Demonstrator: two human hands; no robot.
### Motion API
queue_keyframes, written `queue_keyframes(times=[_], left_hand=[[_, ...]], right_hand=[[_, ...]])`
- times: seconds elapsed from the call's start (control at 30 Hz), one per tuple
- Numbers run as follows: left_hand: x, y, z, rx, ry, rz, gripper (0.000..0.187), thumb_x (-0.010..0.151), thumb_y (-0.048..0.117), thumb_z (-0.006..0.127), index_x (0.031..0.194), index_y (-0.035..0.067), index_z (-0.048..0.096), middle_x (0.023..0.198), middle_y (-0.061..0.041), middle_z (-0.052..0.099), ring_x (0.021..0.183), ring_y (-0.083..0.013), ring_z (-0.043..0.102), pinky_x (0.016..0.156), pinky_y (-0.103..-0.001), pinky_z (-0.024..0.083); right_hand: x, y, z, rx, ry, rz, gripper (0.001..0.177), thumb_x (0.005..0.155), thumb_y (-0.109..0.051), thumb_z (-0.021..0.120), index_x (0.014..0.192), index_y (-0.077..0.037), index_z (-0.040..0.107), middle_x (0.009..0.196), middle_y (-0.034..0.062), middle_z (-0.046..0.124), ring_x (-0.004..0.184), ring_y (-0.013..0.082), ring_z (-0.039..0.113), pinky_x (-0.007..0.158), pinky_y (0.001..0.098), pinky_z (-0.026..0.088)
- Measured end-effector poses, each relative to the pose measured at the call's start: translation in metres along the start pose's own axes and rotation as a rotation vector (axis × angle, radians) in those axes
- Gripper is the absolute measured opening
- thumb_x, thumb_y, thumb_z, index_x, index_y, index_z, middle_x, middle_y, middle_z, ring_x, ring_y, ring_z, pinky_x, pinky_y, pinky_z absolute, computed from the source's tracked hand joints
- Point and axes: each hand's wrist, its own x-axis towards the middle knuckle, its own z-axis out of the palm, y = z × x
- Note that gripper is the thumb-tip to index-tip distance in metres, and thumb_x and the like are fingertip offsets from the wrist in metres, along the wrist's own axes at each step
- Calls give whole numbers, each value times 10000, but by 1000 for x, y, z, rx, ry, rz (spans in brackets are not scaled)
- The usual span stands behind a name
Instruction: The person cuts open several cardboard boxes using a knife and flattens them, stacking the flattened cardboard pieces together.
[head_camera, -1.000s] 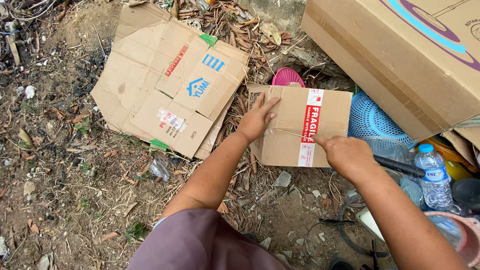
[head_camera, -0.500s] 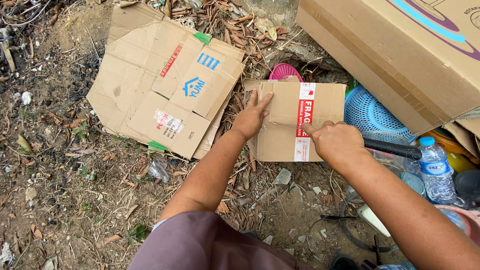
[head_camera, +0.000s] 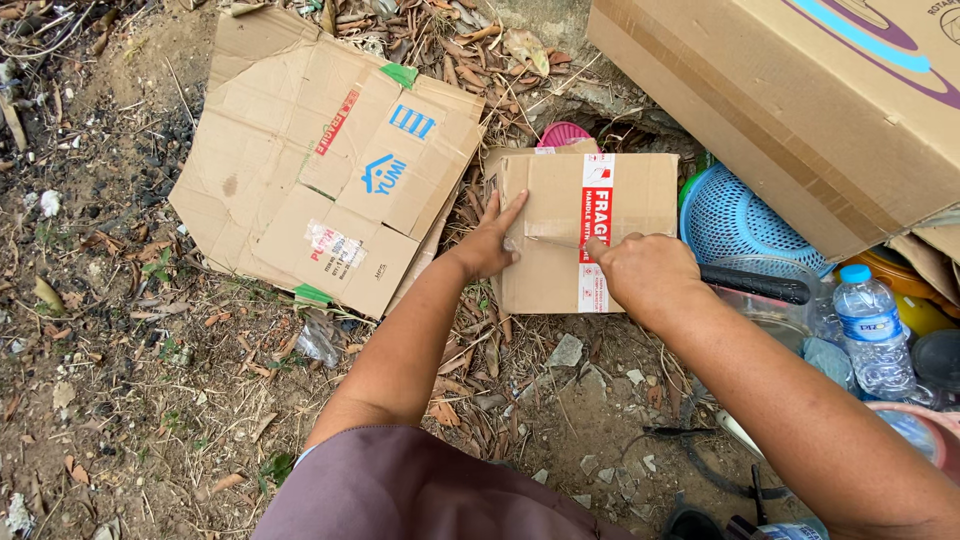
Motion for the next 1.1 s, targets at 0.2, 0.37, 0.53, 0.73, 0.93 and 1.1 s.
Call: queue_keyframes(times=[0.2,0.37,0.53,0.73,0.93,1.1], left_hand=[[-5,13,11,115,48,-87,1168,793,157,847,1589,468,51,1704,-201,-64,1451,-389,402,1151,-402,421],[0,30,21,144,53,-63,1173,797,143,845,1598,455,47,1693,-211,-53,1436,-388,417,1146,-404,418],[-5,53,24,192,-36,-209,1075,871,138,748,1613,456,39,1742,-157,-80,1354,-363,547,1114,-398,465],[-4,64,28,348,-7,-222,837,950,210,722,1570,504,242,1709,-105,-49,1530,-447,194,1174,-523,333],[0,51,36,274,32,-205,829,904,224,715,1531,543,278,1718,-82,-14,1527,-454,156,1232,-560,274],[-1,49,45,593,236,-90,673,980,116,627,1502,475,401,1683,-194,-17,1548,-427,20,1158,-734,128]], right_hand=[[7,5,11,-5,-27,0,456,962,-96,509,1408,-187,547,1028,122,764,957,281,760,738,436,632],[11,35,30,-43,-80,65,456,968,-116,477,1403,-228,556,1081,108,752,1003,285,744,750,448,631],[14,73,82,-26,-114,144,434,993,-131,472,1400,-244,568,1097,98,768,1016,274,759,791,435,626],[10,90,125,-59,-121,270,373,992,-173,484,1354,-191,576,1126,112,754,1046,296,745,773,477,633],[2,101,138,42,-110,378,362,986,-158,487,1333,-201,583,1144,132,744,1077,311,734,783,508,628],[-1,95,165,220,11,438,388,1012,-142,460,1364,-245,588,1136,162,752,1088,333,724,883,474,597]])
